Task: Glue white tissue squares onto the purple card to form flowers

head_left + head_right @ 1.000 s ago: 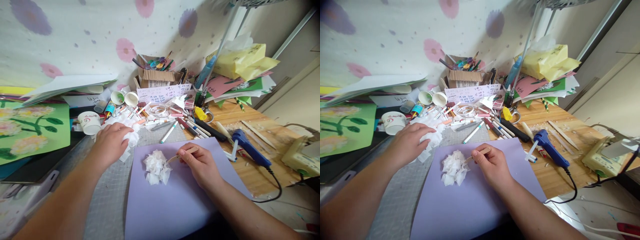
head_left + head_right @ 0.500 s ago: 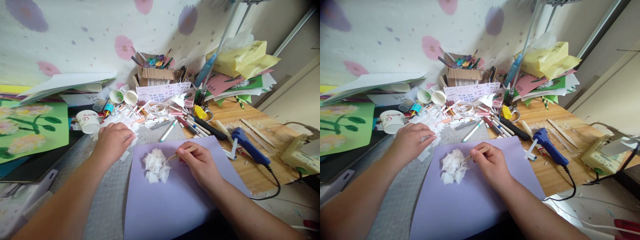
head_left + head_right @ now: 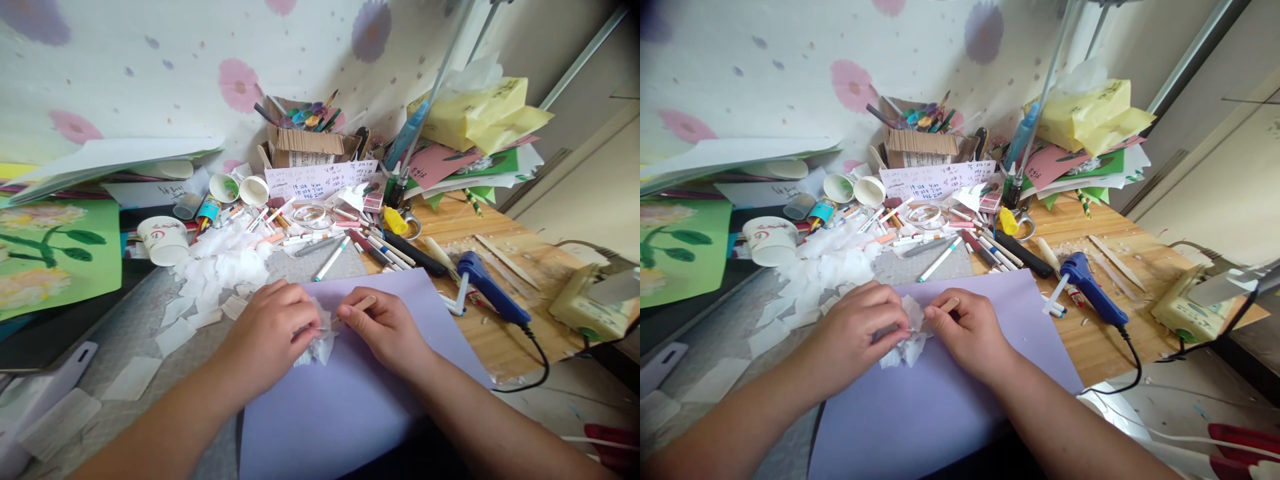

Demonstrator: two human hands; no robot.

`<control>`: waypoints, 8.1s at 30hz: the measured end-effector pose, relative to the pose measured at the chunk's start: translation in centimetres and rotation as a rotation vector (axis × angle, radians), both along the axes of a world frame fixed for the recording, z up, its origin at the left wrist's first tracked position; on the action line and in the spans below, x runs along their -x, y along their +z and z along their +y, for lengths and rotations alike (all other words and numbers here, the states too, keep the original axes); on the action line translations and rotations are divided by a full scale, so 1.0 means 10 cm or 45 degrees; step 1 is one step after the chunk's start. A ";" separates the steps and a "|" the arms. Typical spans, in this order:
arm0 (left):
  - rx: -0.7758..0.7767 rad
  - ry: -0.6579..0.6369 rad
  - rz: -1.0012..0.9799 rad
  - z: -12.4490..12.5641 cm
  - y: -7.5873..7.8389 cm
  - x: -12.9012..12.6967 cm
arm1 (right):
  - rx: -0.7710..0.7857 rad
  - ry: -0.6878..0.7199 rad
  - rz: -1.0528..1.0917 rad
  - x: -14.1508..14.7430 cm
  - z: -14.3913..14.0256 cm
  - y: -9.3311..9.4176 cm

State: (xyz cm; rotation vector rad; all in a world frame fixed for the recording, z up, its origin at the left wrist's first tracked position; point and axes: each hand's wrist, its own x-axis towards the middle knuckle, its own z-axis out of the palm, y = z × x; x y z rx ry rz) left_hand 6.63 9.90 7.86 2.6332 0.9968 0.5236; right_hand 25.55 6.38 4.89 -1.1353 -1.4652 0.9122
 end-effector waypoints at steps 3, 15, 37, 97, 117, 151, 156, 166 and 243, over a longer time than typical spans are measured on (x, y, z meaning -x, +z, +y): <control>0.026 -0.007 0.066 -0.01 0.01 0.00 | -0.032 -0.128 0.086 -0.02 0.00 0.00; 0.074 -0.046 0.212 0.05 0.05 0.08 | -0.290 0.069 -0.320 0.05 0.00 0.08; 0.156 0.113 0.048 0.23 0.12 0.26 | -0.211 0.061 -0.270 0.05 0.02 -0.02; 0.188 0.768 0.094 0.60 0.05 0.68 | -0.147 -0.144 0.095 -0.02 0.01 -0.06; -0.034 0.309 -0.271 0.15 0.11 0.15 | -0.148 -0.117 -0.098 0.01 0.01 0.04; -0.033 0.002 0.108 -0.02 -0.01 -0.03 | -0.320 -0.111 -0.274 0.03 0.00 0.07; -0.046 0.003 0.114 0.00 -0.01 -0.01 | -0.321 0.007 -0.442 0.06 0.04 0.01; 0.093 0.069 -0.033 0.06 -0.01 0.02 | -0.313 0.113 -0.581 0.09 0.04 -0.01; -0.349 0.379 0.404 0.65 -0.11 0.68 | 0.007 0.044 -0.145 0.01 0.02 -0.03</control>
